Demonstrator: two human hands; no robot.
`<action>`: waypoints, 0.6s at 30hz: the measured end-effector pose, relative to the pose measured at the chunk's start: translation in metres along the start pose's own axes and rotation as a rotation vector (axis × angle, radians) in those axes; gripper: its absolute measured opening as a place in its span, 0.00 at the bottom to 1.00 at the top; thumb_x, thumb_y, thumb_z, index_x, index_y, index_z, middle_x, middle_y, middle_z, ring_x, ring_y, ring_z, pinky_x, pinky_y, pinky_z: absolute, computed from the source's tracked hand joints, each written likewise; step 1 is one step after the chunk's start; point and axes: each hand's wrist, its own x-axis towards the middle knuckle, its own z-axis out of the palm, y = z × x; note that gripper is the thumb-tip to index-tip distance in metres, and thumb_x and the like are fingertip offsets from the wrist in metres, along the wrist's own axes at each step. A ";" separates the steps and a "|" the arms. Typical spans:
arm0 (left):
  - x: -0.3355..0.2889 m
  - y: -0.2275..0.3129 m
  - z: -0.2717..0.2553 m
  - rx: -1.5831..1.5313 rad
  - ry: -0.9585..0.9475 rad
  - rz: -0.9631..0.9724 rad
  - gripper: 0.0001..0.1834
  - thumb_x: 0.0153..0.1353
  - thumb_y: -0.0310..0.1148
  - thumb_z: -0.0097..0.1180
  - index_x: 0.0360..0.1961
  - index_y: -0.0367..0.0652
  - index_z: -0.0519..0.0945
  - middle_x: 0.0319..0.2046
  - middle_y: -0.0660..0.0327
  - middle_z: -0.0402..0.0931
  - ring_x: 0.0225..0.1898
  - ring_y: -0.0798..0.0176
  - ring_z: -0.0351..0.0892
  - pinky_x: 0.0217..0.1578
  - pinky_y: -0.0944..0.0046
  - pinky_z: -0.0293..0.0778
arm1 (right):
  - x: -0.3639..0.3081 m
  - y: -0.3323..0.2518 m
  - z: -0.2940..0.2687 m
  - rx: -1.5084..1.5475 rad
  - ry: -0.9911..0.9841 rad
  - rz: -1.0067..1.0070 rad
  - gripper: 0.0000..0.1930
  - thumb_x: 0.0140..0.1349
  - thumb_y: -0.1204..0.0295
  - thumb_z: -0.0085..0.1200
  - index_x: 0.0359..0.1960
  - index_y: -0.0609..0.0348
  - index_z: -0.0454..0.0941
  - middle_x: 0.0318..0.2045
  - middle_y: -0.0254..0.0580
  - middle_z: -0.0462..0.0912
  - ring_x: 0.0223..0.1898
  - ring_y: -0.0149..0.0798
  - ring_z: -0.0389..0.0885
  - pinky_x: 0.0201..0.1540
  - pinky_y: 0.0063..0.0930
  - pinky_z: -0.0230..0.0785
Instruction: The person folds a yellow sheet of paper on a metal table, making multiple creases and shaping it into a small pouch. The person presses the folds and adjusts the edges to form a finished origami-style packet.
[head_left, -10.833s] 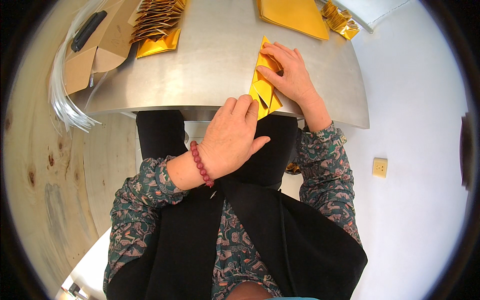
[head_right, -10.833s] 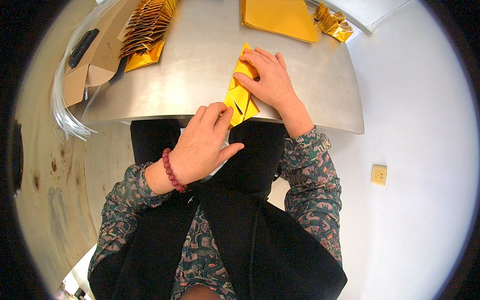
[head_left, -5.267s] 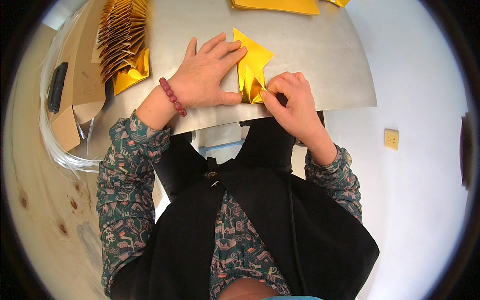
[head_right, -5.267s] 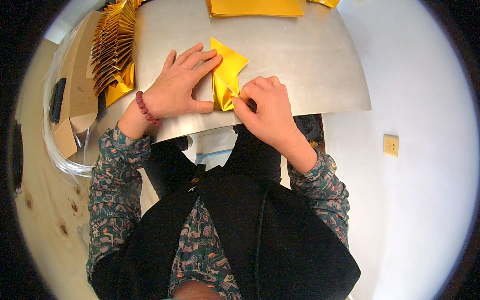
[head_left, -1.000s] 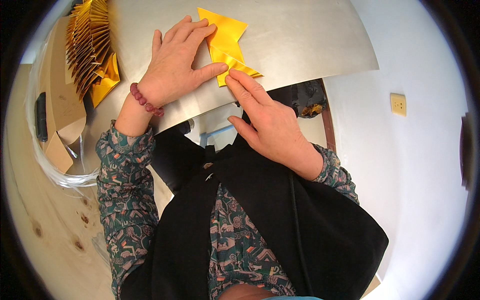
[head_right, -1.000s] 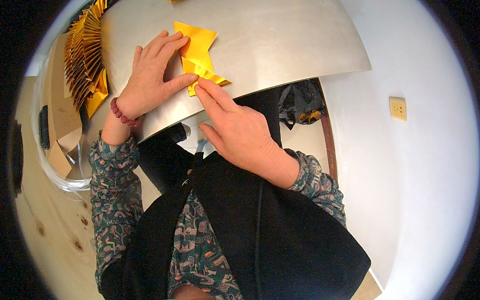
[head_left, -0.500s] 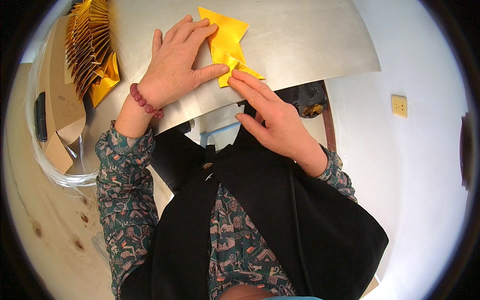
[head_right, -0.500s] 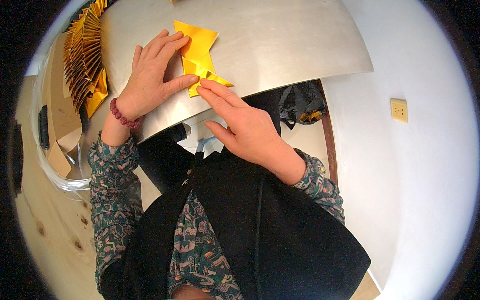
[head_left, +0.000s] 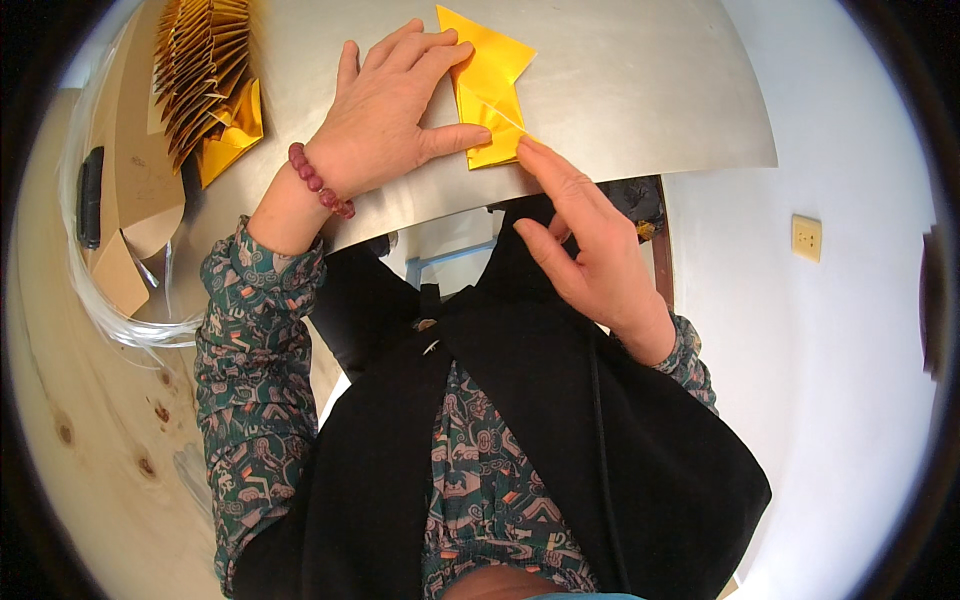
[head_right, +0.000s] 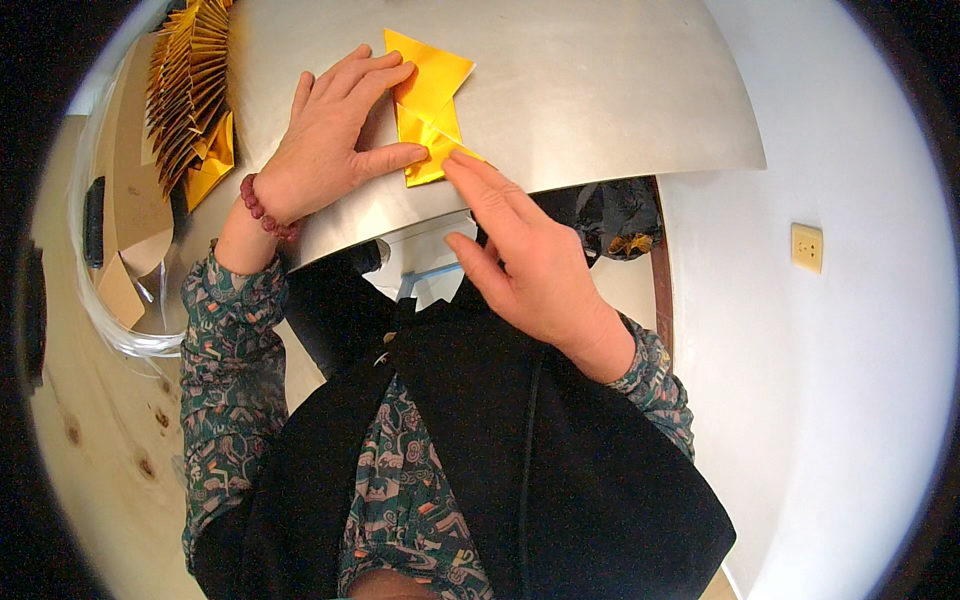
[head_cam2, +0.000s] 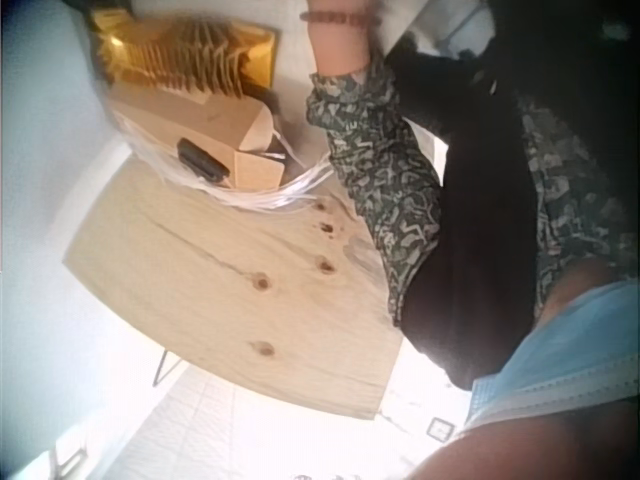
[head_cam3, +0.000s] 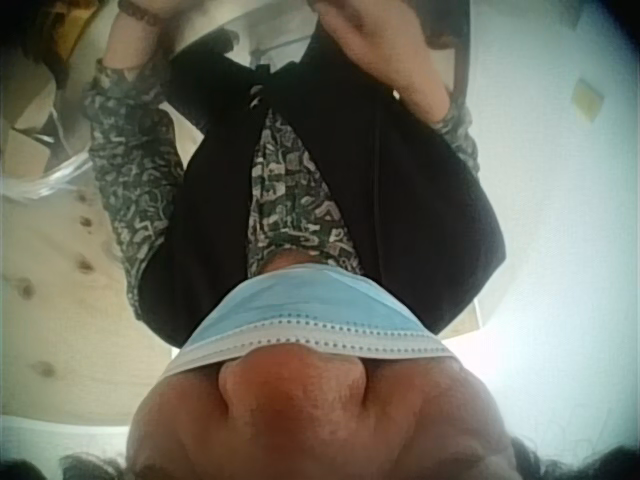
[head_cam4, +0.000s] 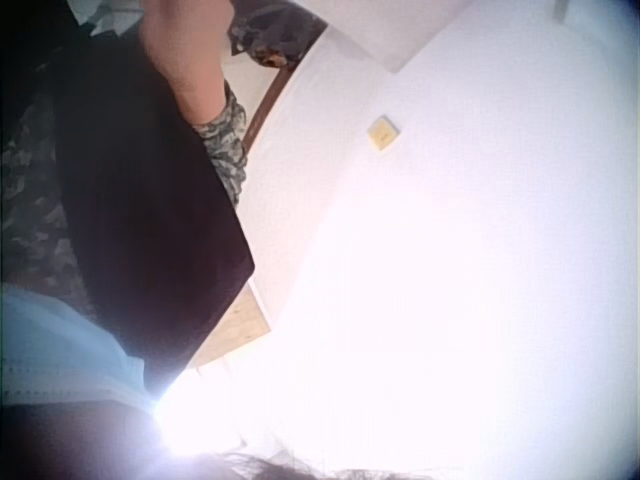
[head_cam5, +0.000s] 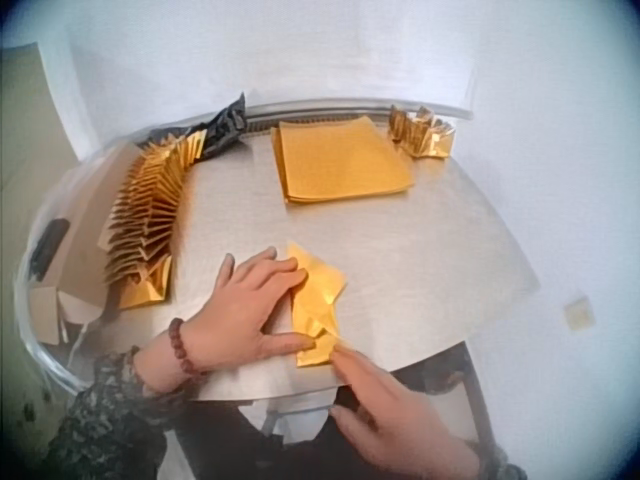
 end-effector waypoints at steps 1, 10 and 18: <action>0.000 0.000 0.000 -0.006 -0.004 0.000 0.45 0.64 0.64 0.68 0.76 0.53 0.72 0.77 0.56 0.68 0.82 0.44 0.55 0.77 0.27 0.45 | 0.002 0.000 0.004 0.000 0.006 -0.049 0.33 0.69 0.72 0.64 0.76 0.55 0.70 0.73 0.48 0.75 0.41 0.45 0.89 0.44 0.33 0.83; 0.001 0.000 0.001 -0.018 0.005 0.000 0.45 0.64 0.65 0.67 0.76 0.53 0.72 0.77 0.57 0.68 0.82 0.44 0.56 0.77 0.25 0.45 | 0.007 -0.003 0.018 -0.181 -0.020 -0.087 0.32 0.67 0.75 0.65 0.74 0.54 0.73 0.74 0.44 0.74 0.41 0.40 0.88 0.45 0.30 0.82; 0.000 -0.002 0.003 -0.053 0.023 -0.013 0.36 0.73 0.58 0.61 0.75 0.53 0.72 0.77 0.57 0.68 0.82 0.44 0.55 0.77 0.25 0.43 | 0.008 -0.003 0.014 -0.198 -0.049 -0.065 0.31 0.68 0.75 0.64 0.73 0.53 0.73 0.74 0.43 0.74 0.40 0.42 0.89 0.46 0.31 0.82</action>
